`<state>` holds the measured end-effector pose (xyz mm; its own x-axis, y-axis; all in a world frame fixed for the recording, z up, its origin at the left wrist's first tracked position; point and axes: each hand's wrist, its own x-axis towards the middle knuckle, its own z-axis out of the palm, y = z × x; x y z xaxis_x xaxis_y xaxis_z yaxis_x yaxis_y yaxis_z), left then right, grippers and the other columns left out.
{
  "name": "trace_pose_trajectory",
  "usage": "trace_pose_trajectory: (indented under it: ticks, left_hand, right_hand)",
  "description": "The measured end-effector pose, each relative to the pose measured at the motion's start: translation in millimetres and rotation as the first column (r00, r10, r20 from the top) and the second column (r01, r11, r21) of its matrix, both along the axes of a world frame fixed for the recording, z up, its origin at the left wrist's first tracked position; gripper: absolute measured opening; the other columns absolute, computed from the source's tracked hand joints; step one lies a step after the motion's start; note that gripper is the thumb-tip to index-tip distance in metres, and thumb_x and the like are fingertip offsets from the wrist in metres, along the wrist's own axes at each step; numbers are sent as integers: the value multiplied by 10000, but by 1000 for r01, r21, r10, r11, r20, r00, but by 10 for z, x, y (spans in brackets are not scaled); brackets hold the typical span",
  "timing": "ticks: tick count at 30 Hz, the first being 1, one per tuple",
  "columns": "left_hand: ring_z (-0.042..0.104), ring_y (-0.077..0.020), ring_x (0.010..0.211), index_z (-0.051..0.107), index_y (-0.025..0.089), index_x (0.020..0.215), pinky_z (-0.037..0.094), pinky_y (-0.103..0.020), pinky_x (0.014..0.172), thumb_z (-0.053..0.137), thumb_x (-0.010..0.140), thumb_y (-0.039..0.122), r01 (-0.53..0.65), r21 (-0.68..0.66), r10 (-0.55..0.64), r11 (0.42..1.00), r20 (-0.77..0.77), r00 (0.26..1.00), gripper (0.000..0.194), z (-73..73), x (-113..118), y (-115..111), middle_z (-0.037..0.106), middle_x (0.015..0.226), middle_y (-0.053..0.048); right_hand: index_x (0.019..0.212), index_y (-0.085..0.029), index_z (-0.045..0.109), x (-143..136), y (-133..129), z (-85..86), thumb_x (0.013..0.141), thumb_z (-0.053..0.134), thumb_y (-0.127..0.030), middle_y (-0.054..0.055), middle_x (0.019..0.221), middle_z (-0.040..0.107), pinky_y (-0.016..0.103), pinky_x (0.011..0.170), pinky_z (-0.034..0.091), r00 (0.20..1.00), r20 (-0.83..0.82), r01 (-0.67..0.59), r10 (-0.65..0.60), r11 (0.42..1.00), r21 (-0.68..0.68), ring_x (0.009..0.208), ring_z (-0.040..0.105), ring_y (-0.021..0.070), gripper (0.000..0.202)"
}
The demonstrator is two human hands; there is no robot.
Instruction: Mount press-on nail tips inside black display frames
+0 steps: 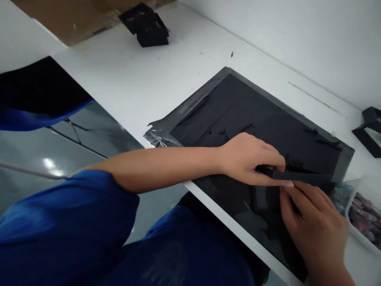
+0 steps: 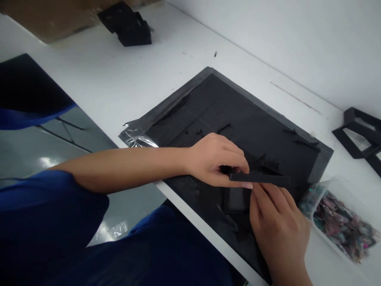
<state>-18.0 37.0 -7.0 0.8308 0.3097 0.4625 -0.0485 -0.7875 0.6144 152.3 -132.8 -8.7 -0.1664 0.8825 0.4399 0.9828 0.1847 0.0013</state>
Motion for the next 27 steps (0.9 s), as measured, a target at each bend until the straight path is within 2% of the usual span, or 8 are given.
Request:
trace_pose_trajectory:
  ticks: [5, 11, 16, 23, 27]
  left_hand:
    - [642, -65, 653, 714, 216, 823, 377, -215, 566, 576, 934, 548, 3, 9, -3, 1000, 33, 999, 376, -6, -5, 8, 726, 755, 25]
    - [618, -56, 632, 682, 205, 835, 370, -217, 575, 556, 958, 469, 17, 51, -20, 999, 59, 998, 317, -20, -4, 17, 710, 750, 28]
    - [620, -62, 632, 680, 214, 835, 369, -221, 579, 580, 939, 515, 0, 64, -4, 998, 63, 998, 333, -53, 5, 22, 711, 745, 38]
    - [589, -66, 602, 671, 213, 833, 360, -243, 567, 527, 970, 485, -3, 104, -4, 995, 61, 998, 338, -48, 6, 41, 716, 749, 39]
    - [590, -66, 602, 680, 209, 849, 351, -251, 557, 534, 971, 481, -6, 120, -5, 993, 90, 996, 331, -39, 7, 42, 717, 741, 43]
  right_hand:
    - [966, -208, 713, -77, 48, 40, 927, 605, -182, 27, 913, 712, 308, 657, 448, 999, -6, 35, -35, 999, -19, 766, 631, 159, 118]
    - [969, -168, 681, -84, 57, 39, 916, 624, -166, 46, 938, 719, 300, 667, 453, 998, -55, 28, -28, 1000, -1, 772, 643, 164, 78]
    - [916, -188, 687, -69, 56, 40, 889, 681, -166, 17, 913, 723, 294, 612, 423, 997, -76, 28, -27, 1000, 5, 750, 639, 157, 35]
    - [1040, -186, 709, -71, 55, 58, 871, 698, -133, 13, 946, 729, 307, 612, 431, 996, -87, -4, 4, 1000, 6, 759, 636, 161, 178]
    - [1039, -171, 712, -80, 61, 58, 875, 682, -124, 30, 956, 725, 318, 639, 450, 996, -94, 3, -3, 1000, 0, 776, 640, 175, 174]
